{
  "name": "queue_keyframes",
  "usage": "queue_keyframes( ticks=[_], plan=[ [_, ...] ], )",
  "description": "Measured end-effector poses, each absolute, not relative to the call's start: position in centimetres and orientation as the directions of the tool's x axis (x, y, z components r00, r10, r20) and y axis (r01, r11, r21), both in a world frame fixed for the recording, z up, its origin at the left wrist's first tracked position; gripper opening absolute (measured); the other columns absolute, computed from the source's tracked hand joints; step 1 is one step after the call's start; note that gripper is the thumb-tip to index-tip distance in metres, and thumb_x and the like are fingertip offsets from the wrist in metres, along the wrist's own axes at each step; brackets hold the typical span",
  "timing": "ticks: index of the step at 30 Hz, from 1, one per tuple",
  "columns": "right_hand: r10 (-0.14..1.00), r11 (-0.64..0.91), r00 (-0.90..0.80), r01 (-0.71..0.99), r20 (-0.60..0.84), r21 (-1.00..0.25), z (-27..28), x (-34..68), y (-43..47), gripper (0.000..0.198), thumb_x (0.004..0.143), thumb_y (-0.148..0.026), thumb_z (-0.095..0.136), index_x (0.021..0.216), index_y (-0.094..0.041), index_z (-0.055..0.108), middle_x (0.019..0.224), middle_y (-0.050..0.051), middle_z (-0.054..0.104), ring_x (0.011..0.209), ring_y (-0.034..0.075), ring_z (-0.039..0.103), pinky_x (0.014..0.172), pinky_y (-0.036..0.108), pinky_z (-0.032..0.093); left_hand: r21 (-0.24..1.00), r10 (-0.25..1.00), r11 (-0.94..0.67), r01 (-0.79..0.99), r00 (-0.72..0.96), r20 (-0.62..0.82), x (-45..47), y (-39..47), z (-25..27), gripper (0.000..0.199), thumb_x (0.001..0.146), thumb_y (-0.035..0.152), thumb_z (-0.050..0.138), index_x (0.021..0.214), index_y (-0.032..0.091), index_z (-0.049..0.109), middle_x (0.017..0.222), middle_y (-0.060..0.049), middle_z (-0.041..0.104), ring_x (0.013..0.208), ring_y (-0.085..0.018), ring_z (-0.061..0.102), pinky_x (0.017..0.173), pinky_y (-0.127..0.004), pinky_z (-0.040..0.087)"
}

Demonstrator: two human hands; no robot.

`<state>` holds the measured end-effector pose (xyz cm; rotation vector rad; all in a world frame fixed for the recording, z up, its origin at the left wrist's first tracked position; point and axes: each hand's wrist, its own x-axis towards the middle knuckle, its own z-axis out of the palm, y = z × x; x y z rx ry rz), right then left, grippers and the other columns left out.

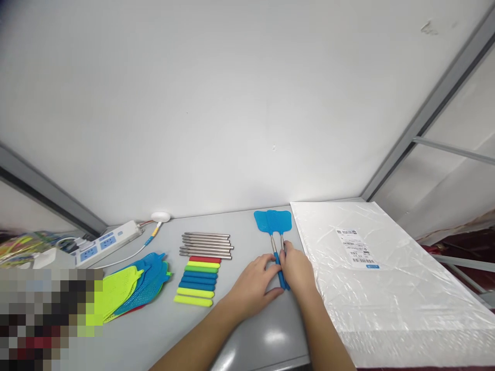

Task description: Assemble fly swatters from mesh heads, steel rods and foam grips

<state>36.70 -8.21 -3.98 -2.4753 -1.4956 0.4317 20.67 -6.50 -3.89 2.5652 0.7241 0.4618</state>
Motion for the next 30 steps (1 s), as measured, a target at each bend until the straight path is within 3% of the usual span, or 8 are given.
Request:
queue_keyframes(
  ticks=[9,13,16,20,24,30],
  plan=[
    [0.883,-0.453,0.467,0.815,-0.054,-0.362,-3.9,36.5,-8.3,0.042,0.096,-0.039,0.037,0.125,-0.016,0.056,0.096,0.013,0.072,0.09,0.023,0.067,0.075,0.029,0.041,0.43,0.536,-0.806,0.407,0.811,0.235,20.0,-7.4,-2.9,0.046,0.082,0.039,0.067,0.122,0.022,0.051,0.121,-0.01,0.054,0.11,-0.025,0.054,0.089,-0.039,0.046],
    [0.866,-0.464,0.5,0.8,-0.006,-0.381,-3.8,36.4,-9.1,0.054,0.097,-0.05,0.03,0.127,-0.012,0.054,0.098,0.016,0.071,0.093,0.027,0.066,0.077,0.031,0.043,0.392,0.576,-0.799,0.457,0.77,0.276,17.3,-7.7,-1.4,0.028,0.09,0.037,0.057,0.113,0.022,0.055,0.109,-0.006,0.061,0.099,-0.022,0.058,0.085,-0.035,0.046],
    [0.883,-0.425,0.47,0.817,0.023,-0.389,-3.0,35.9,-9.5,0.057,0.096,-0.054,0.025,0.128,-0.016,0.053,0.086,0.011,0.071,0.082,0.026,0.066,0.07,0.032,0.043,0.422,0.659,-0.747,0.514,0.656,0.369,13.2,-7.9,-0.9,0.017,0.096,0.03,0.046,0.104,0.022,0.059,0.097,-0.004,0.064,0.092,-0.019,0.059,0.082,-0.033,0.045],
    [0.957,-0.246,0.284,0.899,0.054,-0.363,-0.6,33.4,-7.3,0.046,0.095,-0.05,0.033,0.12,-0.022,0.059,0.078,0.005,0.068,0.073,0.023,0.064,0.061,0.03,0.039,0.441,0.736,-0.673,0.594,0.48,0.478,6.5,-9.0,-1.8,0.017,0.095,0.021,0.044,0.094,0.021,0.061,0.088,-0.004,0.065,0.084,-0.018,0.057,0.077,-0.033,0.041],
    [0.999,0.048,-0.042,0.953,0.025,-0.298,1.6,28.2,-2.0,0.038,0.096,-0.042,0.037,0.117,-0.023,0.062,0.09,0.006,0.071,0.082,0.021,0.065,0.063,0.028,0.04,0.469,0.81,-0.546,0.694,0.296,0.506,1.4,-10.5,-3.1,0.015,0.093,0.018,0.046,0.093,0.021,0.06,0.088,-0.003,0.065,0.084,-0.019,0.055,0.077,-0.035,0.039],
    [0.962,0.249,-0.269,0.934,-0.044,-0.256,1.1,22.0,6.3,0.029,0.091,-0.036,0.049,0.109,-0.023,0.067,0.104,0.008,0.07,0.088,0.021,0.063,0.069,0.027,0.041,0.506,0.853,-0.33,0.797,0.022,0.522,-2.6,-10.5,-4.0,0.016,0.091,0.02,0.05,0.101,0.023,0.062,0.106,-0.006,0.063,0.099,-0.022,0.053,0.087,-0.039,0.04]
  ],
)
